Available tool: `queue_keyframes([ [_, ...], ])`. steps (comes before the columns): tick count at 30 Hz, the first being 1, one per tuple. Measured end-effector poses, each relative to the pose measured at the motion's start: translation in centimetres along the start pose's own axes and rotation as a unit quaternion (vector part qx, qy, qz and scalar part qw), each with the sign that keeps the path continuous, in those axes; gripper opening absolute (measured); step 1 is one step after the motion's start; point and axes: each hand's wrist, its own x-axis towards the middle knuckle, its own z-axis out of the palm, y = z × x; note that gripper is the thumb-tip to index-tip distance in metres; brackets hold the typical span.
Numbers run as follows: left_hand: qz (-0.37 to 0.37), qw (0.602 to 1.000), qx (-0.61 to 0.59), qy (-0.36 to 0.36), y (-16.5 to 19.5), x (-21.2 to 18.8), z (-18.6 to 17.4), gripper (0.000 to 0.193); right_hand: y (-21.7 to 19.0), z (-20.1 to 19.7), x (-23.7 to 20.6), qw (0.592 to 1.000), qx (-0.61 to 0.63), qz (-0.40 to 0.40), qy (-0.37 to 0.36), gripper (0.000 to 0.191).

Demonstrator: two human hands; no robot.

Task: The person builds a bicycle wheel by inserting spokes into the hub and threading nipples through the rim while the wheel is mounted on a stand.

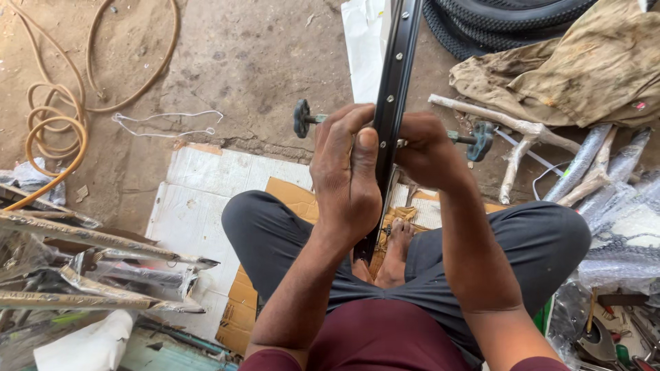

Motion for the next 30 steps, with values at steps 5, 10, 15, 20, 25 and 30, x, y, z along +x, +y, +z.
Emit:
queue_keyframes([
  [5, -0.012, 0.998, -0.066, 0.021, -0.2, -0.8, -0.2, 0.029, -0.2, 1.6, -1.0, 0.996, -0.055, -0.007, 0.069, 0.020],
  [10, -0.006, 0.997, -0.060, 0.044, -0.8, -2.4, -1.1, 0.027, 0.1, 3.6, -2.3, 0.939, 0.282, -0.056, 0.191, 0.018],
  [15, -0.055, 0.991, -0.119, 0.035, -1.3, -4.0, -1.8, 0.026, 1.7, 4.6, -2.0, 0.935, 0.027, -0.069, 0.347, 0.009],
  [20, -0.054, 0.990, -0.132, 0.016, -2.1, -4.9, -3.0, 0.027, 1.1, 5.1, -0.9, 0.961, 0.117, -0.035, 0.250, 0.012],
  [25, -0.056, 0.994, -0.091, -0.034, -2.6, -5.3, -3.1, 0.036, -1.2, 3.9, 0.6, 0.937, 0.306, 0.041, 0.163, 0.028],
  [30, -0.024, 0.992, -0.122, -0.028, -3.1, -5.2, -2.9, 0.031, -2.9, 3.7, 2.2, 0.983, 0.116, 0.046, 0.132, 0.037],
])
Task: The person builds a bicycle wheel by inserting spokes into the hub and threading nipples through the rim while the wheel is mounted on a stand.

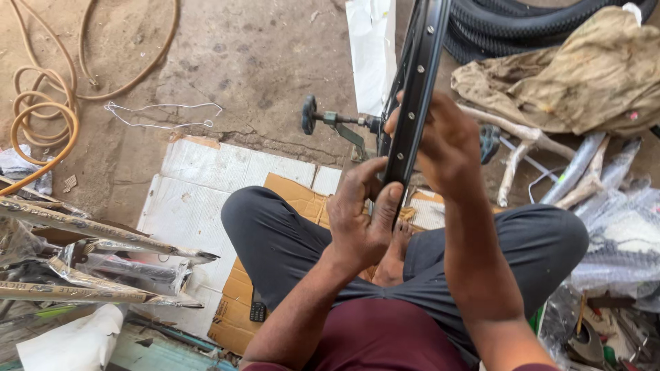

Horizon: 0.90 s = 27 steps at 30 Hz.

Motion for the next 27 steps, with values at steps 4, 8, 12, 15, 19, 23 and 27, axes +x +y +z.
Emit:
queue_keyframes([
  [4, -0.012, 1.000, 0.009, -0.001, -0.2, -0.1, -0.5, 0.030, 0.0, 1.4, 0.8, 0.979, -0.150, -0.127, 0.050, 0.029],
  [8, 0.019, 1.000, 0.005, 0.004, -0.1, -0.4, -0.8, 0.027, 1.7, 2.8, 1.7, 0.858, -0.366, -0.297, 0.203, 0.039],
  [12, 0.016, 1.000, 0.016, 0.005, 0.0, -0.5, -0.9, 0.027, 3.0, 2.4, 1.5, 0.861, -0.363, -0.289, 0.207, 0.041],
  [15, 0.002, 1.000, 0.024, 0.006, 0.1, -0.8, -1.0, 0.029, 2.8, 1.2, 0.3, 0.979, -0.130, -0.137, 0.081, 0.019],
  [19, -0.009, 0.999, 0.039, 0.016, 0.3, -1.5, -1.2, 0.029, 1.9, 0.0, -0.7, 0.992, 0.022, -0.120, -0.019, 0.019],
  [23, 0.012, 0.999, 0.037, 0.008, 0.3, -1.9, -0.7, 0.028, 1.2, -3.1, 1.6, 0.964, 0.173, -0.008, -0.200, 0.038],
  [27, 0.036, 0.999, 0.018, 0.003, 0.6, -2.3, -0.6, 0.025, 3.0, -4.3, 4.9, 0.828, 0.339, 0.156, -0.418, 0.058],
])
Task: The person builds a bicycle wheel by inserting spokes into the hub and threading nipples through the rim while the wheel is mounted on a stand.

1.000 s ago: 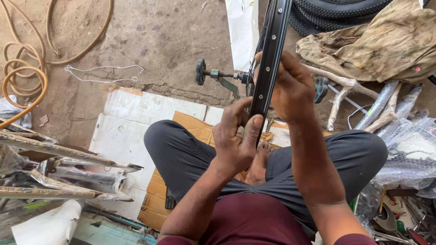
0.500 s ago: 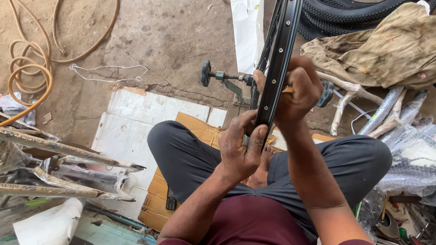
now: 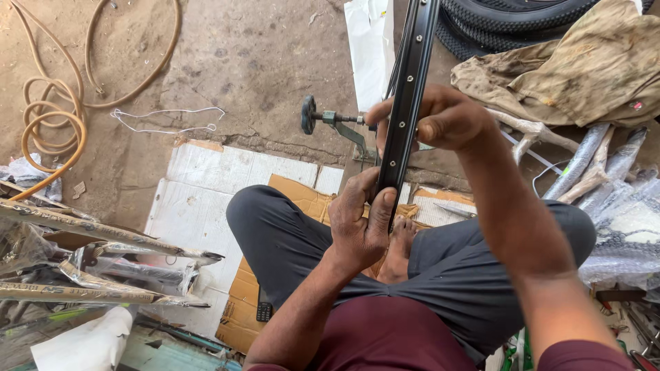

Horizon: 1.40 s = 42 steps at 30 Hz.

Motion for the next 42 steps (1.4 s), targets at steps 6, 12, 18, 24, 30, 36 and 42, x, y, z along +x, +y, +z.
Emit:
queue_keyframes([
  [6, -0.018, 1.000, -0.001, 0.000, -0.5, 0.5, 0.3, 0.026, 0.2, 2.8, -0.6, 0.906, -0.343, -0.135, 0.207, 0.027],
  [12, -0.036, 0.999, 0.005, 0.002, -0.6, 1.0, 1.5, 0.024, 3.3, 5.0, 0.5, 0.541, -0.650, -0.306, 0.437, 0.031],
  [18, -0.034, 0.999, 0.022, -0.001, -0.2, 1.7, 1.5, 0.025, 2.8, 2.2, -1.5, 0.898, -0.256, -0.220, 0.282, 0.008],
  [24, -0.062, 0.998, 0.000, -0.002, 0.6, 2.4, 0.9, 0.027, 4.8, 4.4, -0.5, 0.723, -0.451, -0.273, 0.447, 0.012],
  [30, -0.049, 0.999, 0.007, -0.011, 1.0, 2.8, 1.2, 0.026, 3.7, 4.9, -1.1, 0.855, -0.261, -0.276, 0.352, 0.027],
  [36, -0.049, 0.999, -0.005, -0.004, 1.1, 2.8, 0.9, 0.026, 5.5, 3.9, -0.9, 0.858, -0.142, -0.304, 0.389, 0.027],
  [42, -0.048, 0.999, 0.010, 0.000, 1.7, 3.4, 1.0, 0.025, 7.0, 3.4, -1.5, 0.822, -0.157, -0.312, 0.450, 0.025],
])
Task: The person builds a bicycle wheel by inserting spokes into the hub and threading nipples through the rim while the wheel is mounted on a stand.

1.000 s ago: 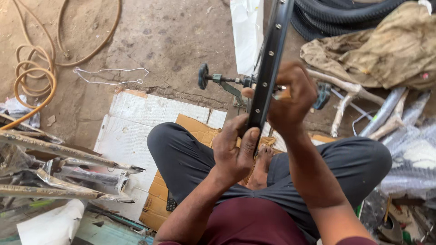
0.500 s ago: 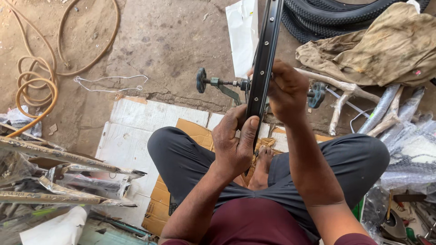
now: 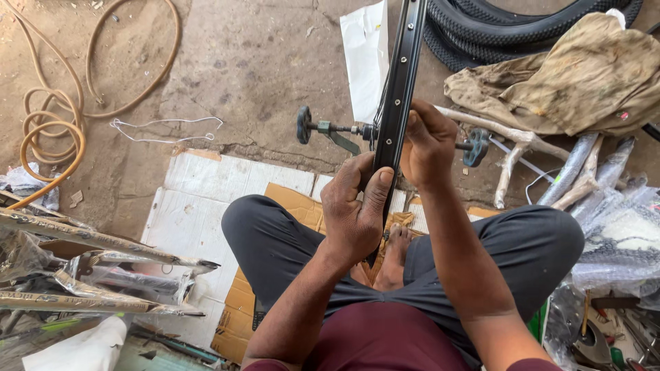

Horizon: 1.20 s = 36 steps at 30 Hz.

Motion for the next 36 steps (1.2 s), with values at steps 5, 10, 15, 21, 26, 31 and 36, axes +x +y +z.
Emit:
queue_keyframes([
  [5, -0.037, 0.999, -0.001, -0.006, -0.4, 0.4, 0.3, 0.031, 0.0, -0.9, -0.2, 1.000, -0.003, -0.009, 0.011, 0.015],
  [10, -0.028, 0.996, -0.068, 0.041, -2.4, 3.0, 1.4, 0.045, 0.2, -0.8, 1.2, 0.977, -0.201, -0.053, 0.049, 0.018],
  [15, 0.015, 0.998, -0.040, 0.056, -1.8, 3.6, 0.8, 0.033, -0.3, -0.3, 2.3, 0.940, -0.287, -0.141, 0.117, 0.016],
  [21, 0.004, 0.998, 0.054, 0.019, 0.1, 1.0, 0.6, 0.022, -1.1, -0.4, -2.1, 0.912, -0.349, -0.210, 0.045, 0.014],
  [26, 0.015, 0.999, 0.043, 0.023, -0.2, 1.3, 0.8, 0.021, -0.8, 0.5, -3.4, 0.966, -0.237, -0.097, -0.026, 0.025],
  [31, -0.038, 0.998, 0.043, 0.010, 0.7, 1.4, 0.4, 0.032, -2.9, 1.7, -1.3, 0.996, -0.070, 0.047, -0.033, 0.029],
  [36, -0.026, 0.999, 0.031, -0.002, 0.9, 1.6, 0.1, 0.033, -4.7, 3.0, -0.3, 0.959, -0.265, 0.038, -0.094, 0.031],
])
